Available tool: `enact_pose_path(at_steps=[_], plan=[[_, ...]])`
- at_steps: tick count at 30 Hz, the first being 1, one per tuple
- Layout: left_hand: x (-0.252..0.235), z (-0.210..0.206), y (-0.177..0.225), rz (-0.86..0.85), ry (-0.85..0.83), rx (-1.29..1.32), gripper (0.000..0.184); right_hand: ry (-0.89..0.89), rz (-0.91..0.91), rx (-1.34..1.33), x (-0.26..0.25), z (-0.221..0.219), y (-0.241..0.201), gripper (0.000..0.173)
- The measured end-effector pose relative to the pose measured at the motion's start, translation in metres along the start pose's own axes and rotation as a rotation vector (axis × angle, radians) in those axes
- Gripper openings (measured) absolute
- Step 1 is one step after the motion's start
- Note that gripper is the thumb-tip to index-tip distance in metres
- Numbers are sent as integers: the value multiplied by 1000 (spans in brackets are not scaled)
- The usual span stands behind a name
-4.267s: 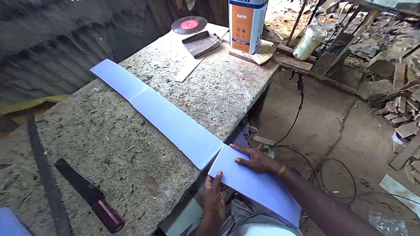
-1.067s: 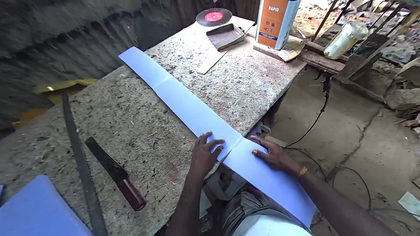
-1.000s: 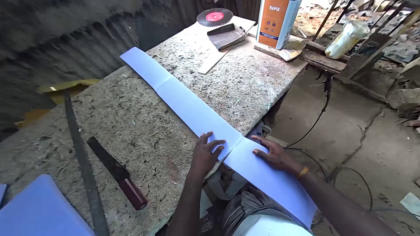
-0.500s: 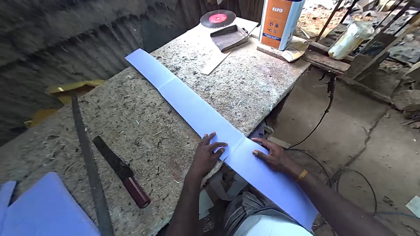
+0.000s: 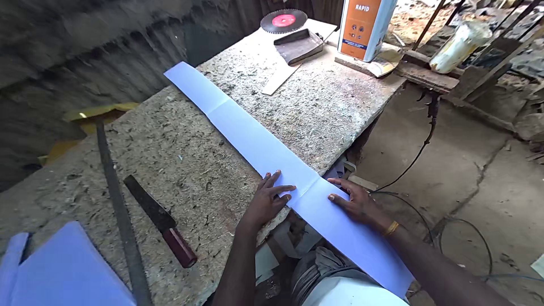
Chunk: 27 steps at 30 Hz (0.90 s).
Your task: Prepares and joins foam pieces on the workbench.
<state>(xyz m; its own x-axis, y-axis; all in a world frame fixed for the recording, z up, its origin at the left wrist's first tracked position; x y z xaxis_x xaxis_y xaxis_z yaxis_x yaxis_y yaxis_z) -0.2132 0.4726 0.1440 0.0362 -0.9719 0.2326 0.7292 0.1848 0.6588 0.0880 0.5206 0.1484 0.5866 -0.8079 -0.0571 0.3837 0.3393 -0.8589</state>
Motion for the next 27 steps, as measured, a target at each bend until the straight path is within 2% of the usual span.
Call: enact_pose_path(at_steps=[10,17,22,27], plan=[[1,1,3,21,-7,5,28,24,-2,1,0,-3,-1,49],[1,-3,0,19,3,-10,29,93,-76,33,3,-9,-5,45],[2,-10,-6,22,29,2,32,180,-104,-32,2,-13,-13,43],[4,-12,-8,22,32,27,32,182,-71,-97,-8,-13,-26,44]])
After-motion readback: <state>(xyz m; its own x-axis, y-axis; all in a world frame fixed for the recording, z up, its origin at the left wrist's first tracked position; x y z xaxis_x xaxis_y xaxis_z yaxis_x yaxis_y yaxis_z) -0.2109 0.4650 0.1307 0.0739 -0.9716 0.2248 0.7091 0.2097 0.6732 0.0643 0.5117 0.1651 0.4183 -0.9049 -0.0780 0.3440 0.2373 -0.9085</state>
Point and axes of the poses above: each hand's wrist, its own x-axis away from the middle knuckle, its own z-axis out of the back of the hand, y = z × x, the point moved 2 cm from there along -x, towards the middle knuckle, and after that the axes turned 14 degrees about z, right-handed, at the moved point
